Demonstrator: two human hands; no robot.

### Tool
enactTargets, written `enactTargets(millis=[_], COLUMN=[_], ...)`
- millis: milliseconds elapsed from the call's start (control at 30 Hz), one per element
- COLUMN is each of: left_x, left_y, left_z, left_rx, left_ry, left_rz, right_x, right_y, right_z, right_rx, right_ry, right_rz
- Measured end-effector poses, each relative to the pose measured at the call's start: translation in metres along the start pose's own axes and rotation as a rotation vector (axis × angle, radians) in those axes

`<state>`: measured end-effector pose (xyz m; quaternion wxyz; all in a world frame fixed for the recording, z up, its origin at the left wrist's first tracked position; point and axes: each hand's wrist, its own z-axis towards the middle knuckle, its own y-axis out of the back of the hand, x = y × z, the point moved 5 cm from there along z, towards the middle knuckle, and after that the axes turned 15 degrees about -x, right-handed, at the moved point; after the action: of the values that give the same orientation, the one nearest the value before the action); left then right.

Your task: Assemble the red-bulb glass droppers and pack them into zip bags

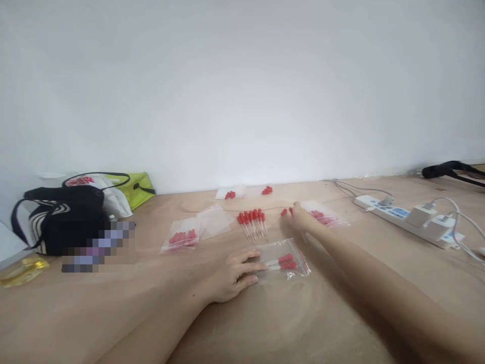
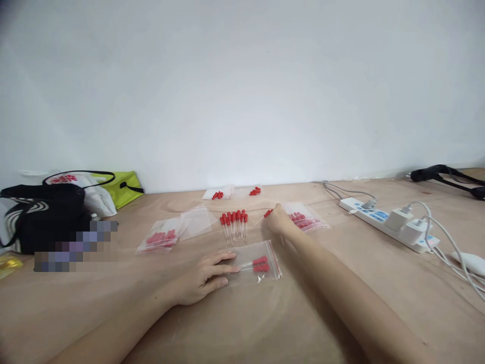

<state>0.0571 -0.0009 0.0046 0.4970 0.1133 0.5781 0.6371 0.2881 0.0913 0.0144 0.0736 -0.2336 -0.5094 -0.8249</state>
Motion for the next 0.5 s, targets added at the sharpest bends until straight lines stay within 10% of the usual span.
enactTargets(millis=[300,500], left_x=[-0.004,-0.003], left_y=[0.003,0.003], left_z=[0.002,0.001], left_rx=[-0.019,-0.022], left_ry=[-0.002,0.015], left_rz=[-0.027,-0.036], right_x=[-0.055,-0.044], right_y=[0.028,0.018], right_z=[-0.043,-0.065], right_rx=[-0.226,-0.160], right_ry=[-0.175,-0.236], right_rz=[0.717,0.967])
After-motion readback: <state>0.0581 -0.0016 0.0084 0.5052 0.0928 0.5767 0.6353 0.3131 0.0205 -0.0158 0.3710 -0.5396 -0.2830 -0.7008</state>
